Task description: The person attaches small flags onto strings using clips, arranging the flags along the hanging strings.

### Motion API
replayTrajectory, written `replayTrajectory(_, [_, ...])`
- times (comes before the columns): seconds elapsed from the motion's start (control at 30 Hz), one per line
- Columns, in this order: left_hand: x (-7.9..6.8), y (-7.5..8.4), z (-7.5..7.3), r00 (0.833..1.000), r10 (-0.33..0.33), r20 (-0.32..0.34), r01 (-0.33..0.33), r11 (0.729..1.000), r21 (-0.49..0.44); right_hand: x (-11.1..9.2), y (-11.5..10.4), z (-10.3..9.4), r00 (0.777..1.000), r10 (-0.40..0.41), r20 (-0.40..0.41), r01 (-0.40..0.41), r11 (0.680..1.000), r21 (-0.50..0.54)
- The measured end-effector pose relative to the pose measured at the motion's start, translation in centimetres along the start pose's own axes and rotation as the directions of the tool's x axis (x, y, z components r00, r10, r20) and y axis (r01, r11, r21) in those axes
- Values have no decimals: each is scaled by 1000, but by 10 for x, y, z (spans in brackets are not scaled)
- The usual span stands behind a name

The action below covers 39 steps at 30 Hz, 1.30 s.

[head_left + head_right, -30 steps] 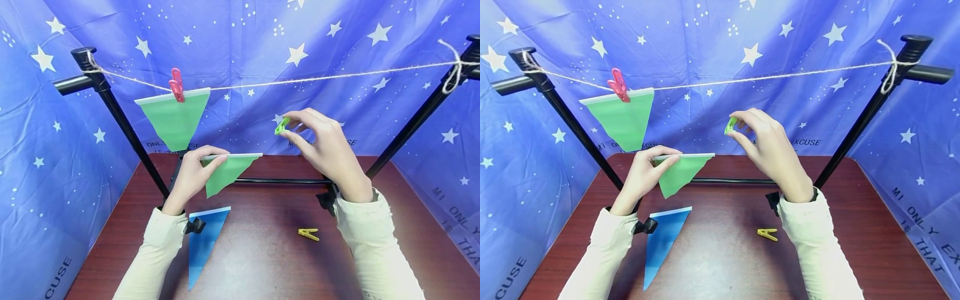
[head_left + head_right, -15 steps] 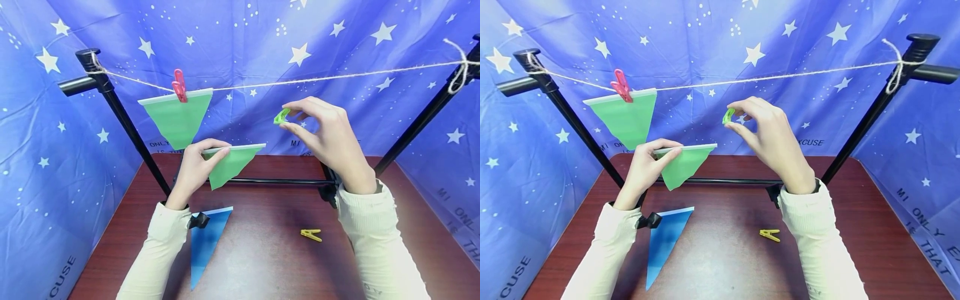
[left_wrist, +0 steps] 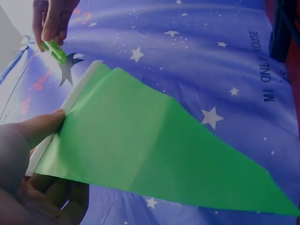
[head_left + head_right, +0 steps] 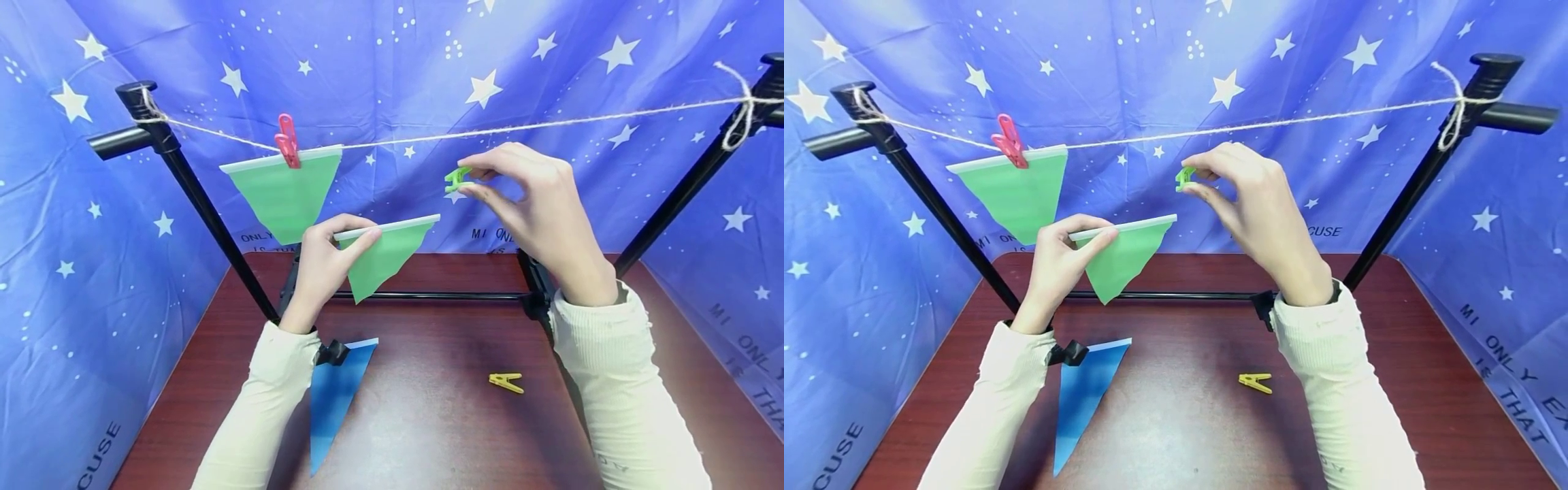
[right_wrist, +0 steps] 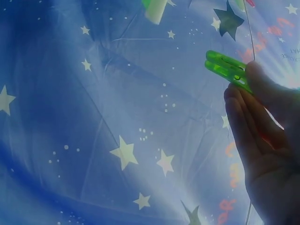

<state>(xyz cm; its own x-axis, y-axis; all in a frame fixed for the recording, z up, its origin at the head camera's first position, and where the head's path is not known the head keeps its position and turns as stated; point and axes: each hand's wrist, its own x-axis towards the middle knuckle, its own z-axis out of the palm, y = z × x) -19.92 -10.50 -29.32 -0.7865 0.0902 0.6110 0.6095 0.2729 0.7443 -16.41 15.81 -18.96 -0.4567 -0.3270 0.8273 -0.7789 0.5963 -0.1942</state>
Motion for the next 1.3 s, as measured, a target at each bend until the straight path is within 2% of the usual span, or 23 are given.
replayTrajectory(0.17, [3, 2, 8, 1000, 2, -20, -2, 1000, -27, 2, 3, -2, 999, -37, 0, 37, 999, -20])
replayTrajectory(0.3, [5, 21, 9, 1000, -2, -19, 2, 999, -41, 5, 1, -3, 999, -45, -29, 44, 999, -23])
replayTrajectory(0.4, [8, 26, 9, 1000, 6, -19, -7, 999, -46, 8, -1, -3, 997, -28, -69, 28, 1000, 4])
replayTrajectory(0.53, [16, 12, 13, 999, 31, -21, -32, 999, -44, 10, -2, -3, 994, -24, -110, 27, 999, 31])
replayTrajectory(0.63, [21, 11, 15, 999, 44, -23, -45, 998, -32, 12, -3, -3, 990, -41, -134, 46, 998, 34])
replayTrajectory(0.93, [32, 20, 19, 998, 50, -31, -52, 998, -43, 20, -4, -5, 975, -140, -173, 144, 990, 11])
replayTrajectory(1.1, [36, 23, 24, 998, 62, -24, -63, 997, -54, 24, -7, -3, 968, -141, -206, 148, 989, 20])
replayTrajectory(1.2, [37, 28, 27, 998, 60, -23, -61, 997, -53, 25, -9, -2, 963, -141, -228, 153, 988, 34])
replayTrajectory(1.3, [35, 43, 26, 998, 54, -25, -56, 997, -52, 26, -12, -2, 958, -145, -245, 159, 986, 38])
